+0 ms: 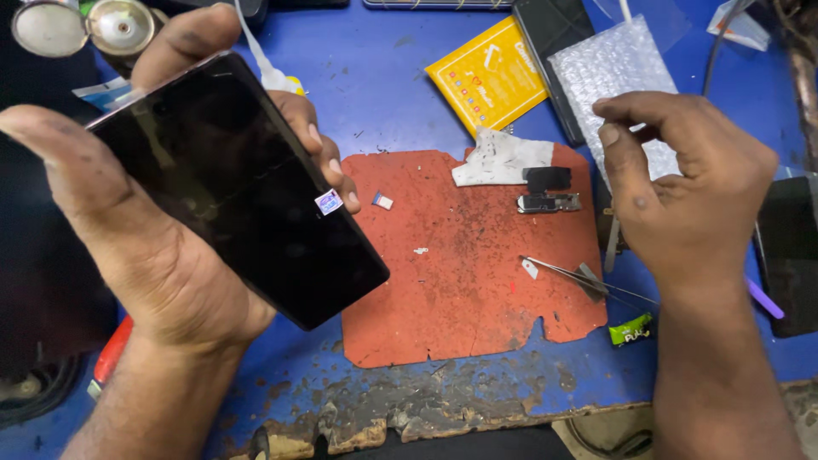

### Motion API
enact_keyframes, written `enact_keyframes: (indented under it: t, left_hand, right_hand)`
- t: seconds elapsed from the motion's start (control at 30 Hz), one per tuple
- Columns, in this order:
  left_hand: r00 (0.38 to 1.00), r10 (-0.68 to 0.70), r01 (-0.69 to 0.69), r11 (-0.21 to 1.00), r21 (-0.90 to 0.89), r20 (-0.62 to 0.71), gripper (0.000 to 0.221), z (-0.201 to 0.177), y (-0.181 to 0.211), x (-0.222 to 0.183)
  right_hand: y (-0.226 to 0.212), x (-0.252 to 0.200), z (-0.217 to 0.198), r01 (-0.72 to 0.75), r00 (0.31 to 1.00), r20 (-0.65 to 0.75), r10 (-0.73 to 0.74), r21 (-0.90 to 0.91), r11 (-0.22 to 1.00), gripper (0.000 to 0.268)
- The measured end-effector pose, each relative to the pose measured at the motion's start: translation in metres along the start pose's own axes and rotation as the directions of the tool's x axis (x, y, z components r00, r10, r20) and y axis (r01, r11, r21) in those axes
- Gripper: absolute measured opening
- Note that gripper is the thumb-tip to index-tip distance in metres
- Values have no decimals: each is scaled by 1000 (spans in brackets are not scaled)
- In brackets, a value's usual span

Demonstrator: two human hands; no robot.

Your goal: The person uses tweezers to carefully remove a small component from the internal frame of a disassembled smartphone. They then flip the phone over to inspect the screen and edges before placing it back on the workbench.

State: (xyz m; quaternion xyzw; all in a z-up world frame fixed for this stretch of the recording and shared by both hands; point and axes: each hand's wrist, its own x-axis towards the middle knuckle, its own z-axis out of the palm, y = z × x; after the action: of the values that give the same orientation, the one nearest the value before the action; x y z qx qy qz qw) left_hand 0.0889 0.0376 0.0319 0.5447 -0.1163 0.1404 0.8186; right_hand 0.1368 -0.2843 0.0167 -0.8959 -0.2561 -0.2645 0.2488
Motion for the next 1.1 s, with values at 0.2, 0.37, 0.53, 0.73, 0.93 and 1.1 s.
enact_keyframes:
  t: [0.2, 0.37, 0.53, 0.73, 0.93, 1.1]
  left_hand:
    - [1000, 5, -5, 1000, 5, 2, 91, -3, 2, -2]
    - [1000, 0, 1, 1000, -5, 8, 90, -7, 0, -7]
    - [1000, -4, 5, 999, -34, 20, 88, -13, -2, -10]
    - [998, -27, 32, 995, -93, 56, 87, -15, -7, -12]
    - [992, -79, 92, 986, -142, 99, 85, -17, -4, -10]
    - [989, -111, 128, 974, -185, 100, 91, -12, -3, -6]
  right_hand:
    - [-3, -1, 2, 26, 999, 27, -27, 5, 1000, 14]
    - [-1, -6, 4, 45, 998, 43, -44, -4, 999, 16]
    - [-2, -8, 6, 43, 998, 52, -42, -21, 999, 17]
    - [1, -14, 7, 2, 997, 71, -3, 19, 1000, 18]
    - [0, -18, 13, -115, 990, 86, 109, 68, 991, 14]
    - [-3, -16, 14, -151, 987, 78, 144, 101, 983, 12]
